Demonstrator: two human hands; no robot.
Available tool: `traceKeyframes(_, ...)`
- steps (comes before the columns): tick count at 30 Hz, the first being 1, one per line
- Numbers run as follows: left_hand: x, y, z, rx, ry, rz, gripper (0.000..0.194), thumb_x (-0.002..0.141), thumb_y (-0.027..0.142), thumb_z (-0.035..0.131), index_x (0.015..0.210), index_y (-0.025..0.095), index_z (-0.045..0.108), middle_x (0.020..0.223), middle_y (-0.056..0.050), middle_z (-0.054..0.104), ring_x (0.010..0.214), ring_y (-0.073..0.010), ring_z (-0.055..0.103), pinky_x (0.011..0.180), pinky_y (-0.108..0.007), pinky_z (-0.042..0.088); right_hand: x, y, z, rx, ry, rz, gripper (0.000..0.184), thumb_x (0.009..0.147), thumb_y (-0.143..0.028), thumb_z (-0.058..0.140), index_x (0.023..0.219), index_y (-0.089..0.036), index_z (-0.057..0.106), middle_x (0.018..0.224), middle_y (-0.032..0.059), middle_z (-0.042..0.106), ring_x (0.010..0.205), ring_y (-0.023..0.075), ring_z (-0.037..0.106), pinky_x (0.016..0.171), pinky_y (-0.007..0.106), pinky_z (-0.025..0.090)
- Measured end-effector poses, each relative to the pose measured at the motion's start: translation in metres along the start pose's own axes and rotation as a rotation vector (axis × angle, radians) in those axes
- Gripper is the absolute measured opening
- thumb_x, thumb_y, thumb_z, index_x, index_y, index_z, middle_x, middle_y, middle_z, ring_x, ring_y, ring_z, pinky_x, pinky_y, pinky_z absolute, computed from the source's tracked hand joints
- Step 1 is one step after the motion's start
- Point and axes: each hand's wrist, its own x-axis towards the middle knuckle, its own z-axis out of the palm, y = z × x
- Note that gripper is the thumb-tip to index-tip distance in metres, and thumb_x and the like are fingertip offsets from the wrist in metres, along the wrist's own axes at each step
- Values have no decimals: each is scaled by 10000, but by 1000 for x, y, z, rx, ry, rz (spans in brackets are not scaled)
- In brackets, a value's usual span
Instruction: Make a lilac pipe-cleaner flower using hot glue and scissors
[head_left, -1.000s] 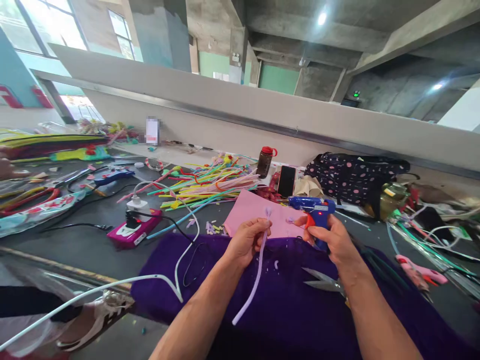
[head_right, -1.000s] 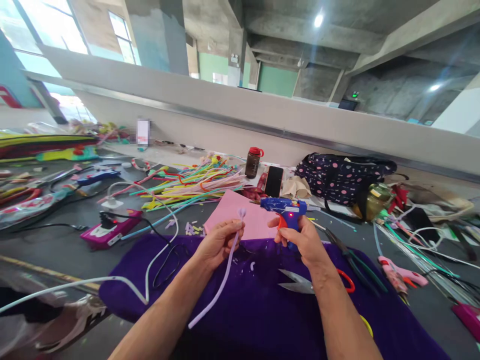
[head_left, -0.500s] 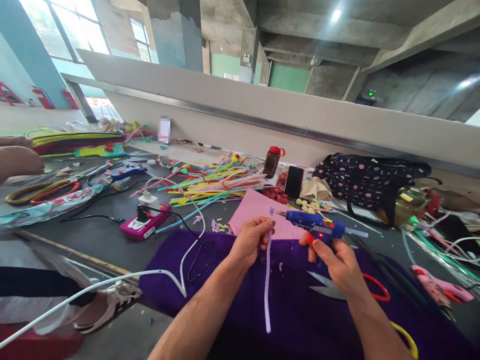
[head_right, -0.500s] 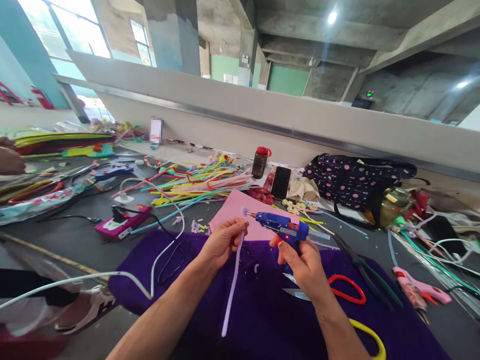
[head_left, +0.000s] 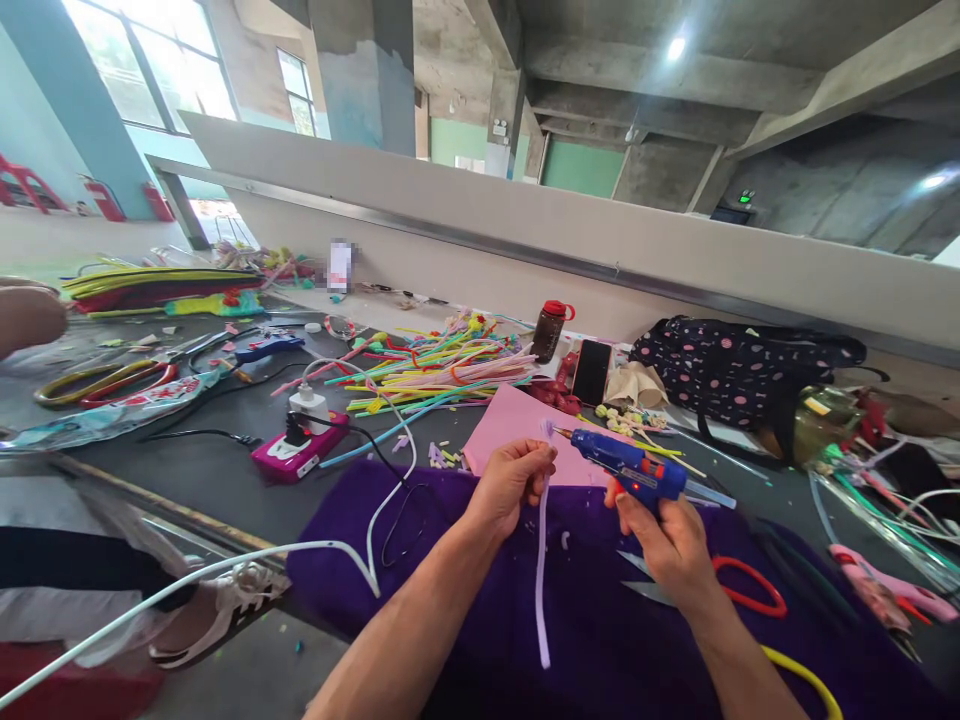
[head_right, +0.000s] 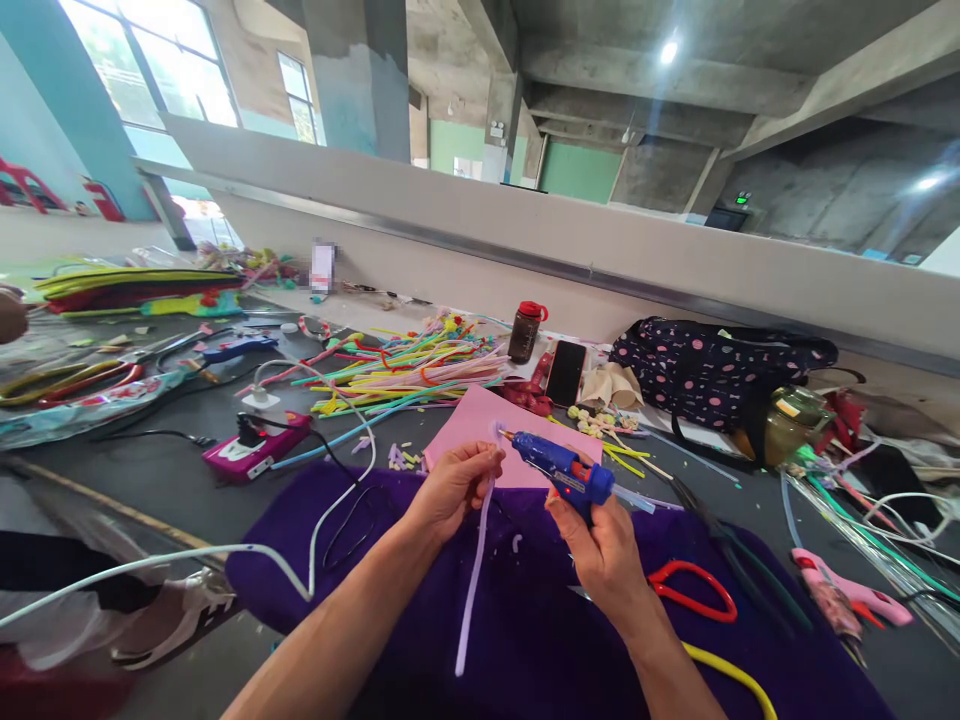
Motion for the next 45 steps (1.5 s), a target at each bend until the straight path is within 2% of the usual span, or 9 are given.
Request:
traceKeyframes(4,0,0,0,16,3,-4,220,681,336,642,653,136,554,506,33,509,340,-19,353,309,-152,217,-1,2,-3,22,-69,7,309,845,-397,459,673,-179,594,858,80,656,785,208,591,728,306,442)
traceKeyframes(8,0,-1,0,36,4,2,226,681,342,645,654,136,556,499,36,504,340,-18,357,310,-148,225,0,3,-4,-19,-86,-3,324,849,-386,457,623,-180,564,877,91,650,823,217,586,743,309,431)
traceKeyframes(21,-1,-1,1,57,-3,6,240,664,361,654,651,139,563,471,40,505,327,-25,359,315,-149,248,-1,5,-3,-84,-82,-3,317,852,-420,436,740,-175,605,665,63,623,701,223,596,608,304,445)
traceKeyframes(30,-1,-1,1,61,1,11,236,660,358,655,660,137,572,479,35,515,329,-23,371,315,-146,253,0,2,-4,-114,-91,-9,332,853,-426,432,709,-182,605,598,41,600,612,205,579,581,296,434)
traceKeyframes(33,-1,-1,1,59,5,19,241,662,363,656,663,137,572,476,37,514,331,-23,370,317,-148,250,1,0,-3,-114,-106,-22,323,862,-415,422,759,-176,613,562,28,577,577,195,563,567,294,430)
traceKeyframes(45,-2,1,1,38,12,22,237,652,361,661,671,141,575,527,28,543,348,-24,379,326,-148,253,0,1,-2,-143,-75,-49,320,856,-418,428,786,-173,621,572,36,589,618,212,587,552,296,441)
